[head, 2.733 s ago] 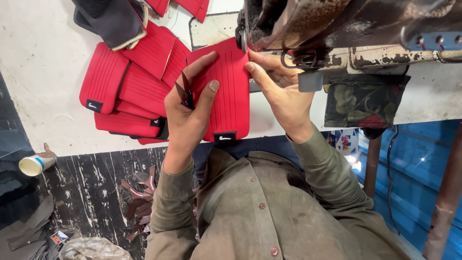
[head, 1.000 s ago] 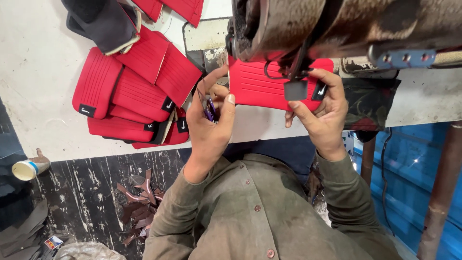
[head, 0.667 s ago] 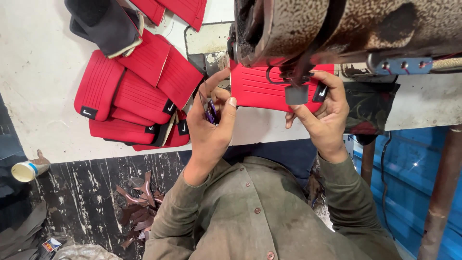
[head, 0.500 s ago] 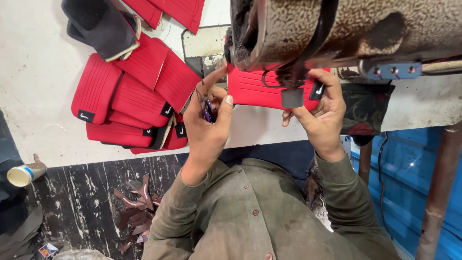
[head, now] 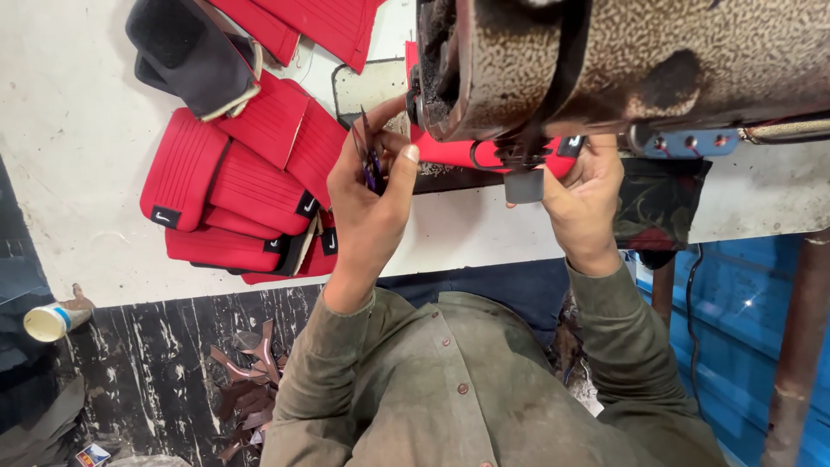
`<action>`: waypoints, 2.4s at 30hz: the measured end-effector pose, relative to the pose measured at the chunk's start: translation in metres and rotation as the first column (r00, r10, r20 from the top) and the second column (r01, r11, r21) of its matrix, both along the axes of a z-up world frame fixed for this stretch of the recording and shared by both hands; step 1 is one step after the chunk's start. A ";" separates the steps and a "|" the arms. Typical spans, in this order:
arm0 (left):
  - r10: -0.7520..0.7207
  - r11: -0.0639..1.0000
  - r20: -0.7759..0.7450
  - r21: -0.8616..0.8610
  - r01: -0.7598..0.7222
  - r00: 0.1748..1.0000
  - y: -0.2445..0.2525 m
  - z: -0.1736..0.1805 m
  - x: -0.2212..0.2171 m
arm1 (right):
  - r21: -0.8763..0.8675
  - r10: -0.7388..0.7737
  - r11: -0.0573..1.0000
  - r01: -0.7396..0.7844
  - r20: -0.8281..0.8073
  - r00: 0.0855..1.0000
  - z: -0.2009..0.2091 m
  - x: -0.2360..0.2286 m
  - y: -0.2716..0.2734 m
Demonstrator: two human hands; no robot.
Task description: Stitch red shoe upper components using an industrial sewing machine.
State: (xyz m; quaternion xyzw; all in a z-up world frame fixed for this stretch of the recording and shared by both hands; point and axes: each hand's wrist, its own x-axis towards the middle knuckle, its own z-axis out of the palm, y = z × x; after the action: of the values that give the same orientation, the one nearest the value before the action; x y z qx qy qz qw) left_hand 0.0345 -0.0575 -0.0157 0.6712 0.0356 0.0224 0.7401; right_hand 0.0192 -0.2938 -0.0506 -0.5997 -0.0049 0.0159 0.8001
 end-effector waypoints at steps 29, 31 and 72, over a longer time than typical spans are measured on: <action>0.025 0.991 0.122 -0.133 -0.009 0.992 -0.006 -0.026 0.029 | 0.008 -0.086 0.996 0.086 0.088 0.992 -0.053 0.018 -0.024; 0.018 0.995 0.146 -0.098 -0.004 0.989 -0.004 -0.030 0.030 | -0.113 -0.058 0.991 0.068 0.094 0.994 -0.083 0.008 -0.044; 0.266 0.960 0.123 -0.128 -0.250 0.956 -0.029 -0.023 0.012 | -0.827 0.304 0.546 0.133 0.344 0.888 0.038 0.011 0.059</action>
State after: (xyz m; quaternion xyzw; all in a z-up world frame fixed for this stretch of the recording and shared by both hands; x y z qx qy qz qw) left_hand 0.0469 -0.0865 -0.0392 0.6153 0.0723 0.1637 0.7677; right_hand 0.0301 -0.2351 -0.0129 -0.8911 -0.2116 -0.0822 0.3930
